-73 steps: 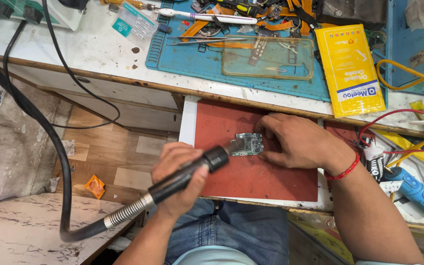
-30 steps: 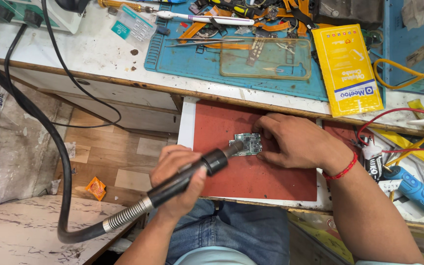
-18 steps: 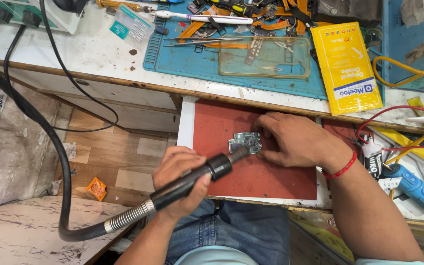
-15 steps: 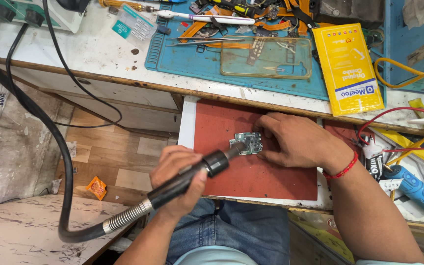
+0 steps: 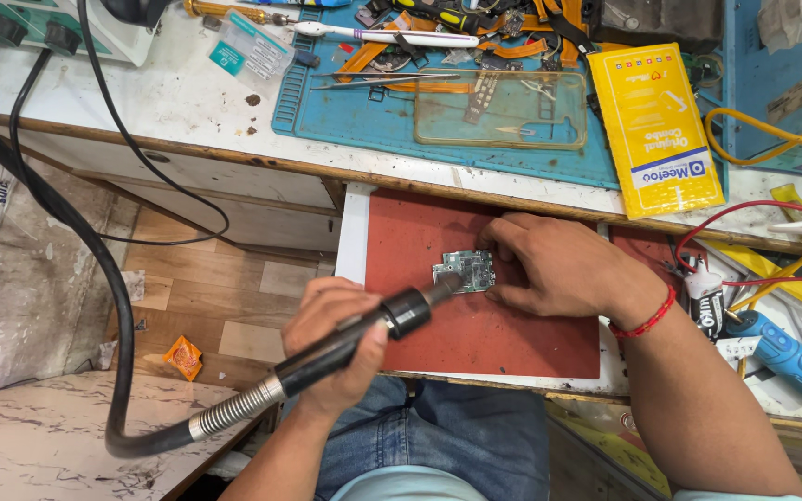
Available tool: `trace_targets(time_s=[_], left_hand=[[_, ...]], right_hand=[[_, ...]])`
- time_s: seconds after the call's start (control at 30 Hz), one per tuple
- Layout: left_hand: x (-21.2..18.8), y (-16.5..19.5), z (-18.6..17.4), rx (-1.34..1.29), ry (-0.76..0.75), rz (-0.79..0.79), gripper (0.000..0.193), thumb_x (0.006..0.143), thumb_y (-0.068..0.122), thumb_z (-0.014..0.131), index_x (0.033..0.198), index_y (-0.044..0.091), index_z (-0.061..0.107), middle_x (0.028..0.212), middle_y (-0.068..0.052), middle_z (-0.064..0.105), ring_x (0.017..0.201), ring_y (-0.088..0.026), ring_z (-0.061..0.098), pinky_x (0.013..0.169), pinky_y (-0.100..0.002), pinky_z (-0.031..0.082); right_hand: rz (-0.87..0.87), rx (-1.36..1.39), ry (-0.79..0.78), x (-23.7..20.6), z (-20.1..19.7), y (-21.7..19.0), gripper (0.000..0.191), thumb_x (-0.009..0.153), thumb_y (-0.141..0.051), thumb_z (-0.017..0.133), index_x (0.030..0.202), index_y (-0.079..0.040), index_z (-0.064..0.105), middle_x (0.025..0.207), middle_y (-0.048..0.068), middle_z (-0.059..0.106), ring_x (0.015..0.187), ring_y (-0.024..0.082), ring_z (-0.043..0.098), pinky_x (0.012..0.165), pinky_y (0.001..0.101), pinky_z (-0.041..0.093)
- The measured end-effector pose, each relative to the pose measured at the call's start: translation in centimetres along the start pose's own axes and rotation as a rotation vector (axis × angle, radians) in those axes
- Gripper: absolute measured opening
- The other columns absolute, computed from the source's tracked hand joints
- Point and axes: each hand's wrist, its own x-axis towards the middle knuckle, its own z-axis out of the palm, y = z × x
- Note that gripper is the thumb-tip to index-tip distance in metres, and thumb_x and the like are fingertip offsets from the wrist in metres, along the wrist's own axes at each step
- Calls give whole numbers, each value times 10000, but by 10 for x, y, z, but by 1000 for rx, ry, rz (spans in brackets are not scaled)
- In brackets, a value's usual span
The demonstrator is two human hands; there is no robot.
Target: The person holds a small circuit board on a red mat with one hand and directs a hot air gun at it with the other, repositioning the board and continuing to blow hot air over its surface throughout the clip.
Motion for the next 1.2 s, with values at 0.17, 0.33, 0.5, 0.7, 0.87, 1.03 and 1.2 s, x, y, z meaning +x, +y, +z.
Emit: trace_targets(time_s=[0.17,0.33,0.5,0.7,0.87,1.03,1.2], left_hand=[[-4,1,-2,56,-30,17,260,893,265,730,963,15,717,911,-120,743,953,-270,710,943,-405,568],[-4,-6,2,47,25,-46,258,894,275,735,960,27,722,870,-91,738,933,-251,724,947,-409,576],[-6,-4,0,72,-37,8,270,862,277,745,951,24,714,892,-106,742,941,-263,715,919,-402,581],[-2,0,-3,27,-89,39,266,858,272,741,958,26,724,902,-111,743,964,-272,712,934,-384,571],[1,-2,0,17,-20,-17,249,890,266,732,962,27,719,895,-99,748,937,-257,729,956,-399,568],[1,3,-2,51,-23,-27,245,877,251,740,954,19,719,891,-106,735,946,-277,710,926,-388,574],[2,2,-2,9,-57,37,244,874,246,750,954,18,716,891,-106,735,920,-269,716,938,-405,568]], right_hand=[[4,3,-9,0,0,1,470,745,-296,762,1143,-98,610,950,121,680,905,340,678,778,470,540],[22,-6,-24,0,1,0,477,747,-290,758,1164,-110,613,949,119,679,911,336,677,784,467,541],[29,-1,-29,0,0,0,486,745,-298,761,1172,-118,615,950,117,678,906,331,679,781,465,542],[-32,4,21,0,1,0,472,729,-295,775,1122,-94,609,966,125,677,899,349,674,763,475,536],[35,-5,-37,1,-1,0,490,744,-308,770,1168,-123,609,935,118,677,894,337,678,774,473,534],[42,0,-34,1,-1,-2,499,743,-310,768,1177,-123,610,917,124,686,890,338,680,776,469,538],[37,-10,-19,1,-1,-1,495,747,-305,767,1175,-113,613,928,135,685,890,341,678,770,467,539]])
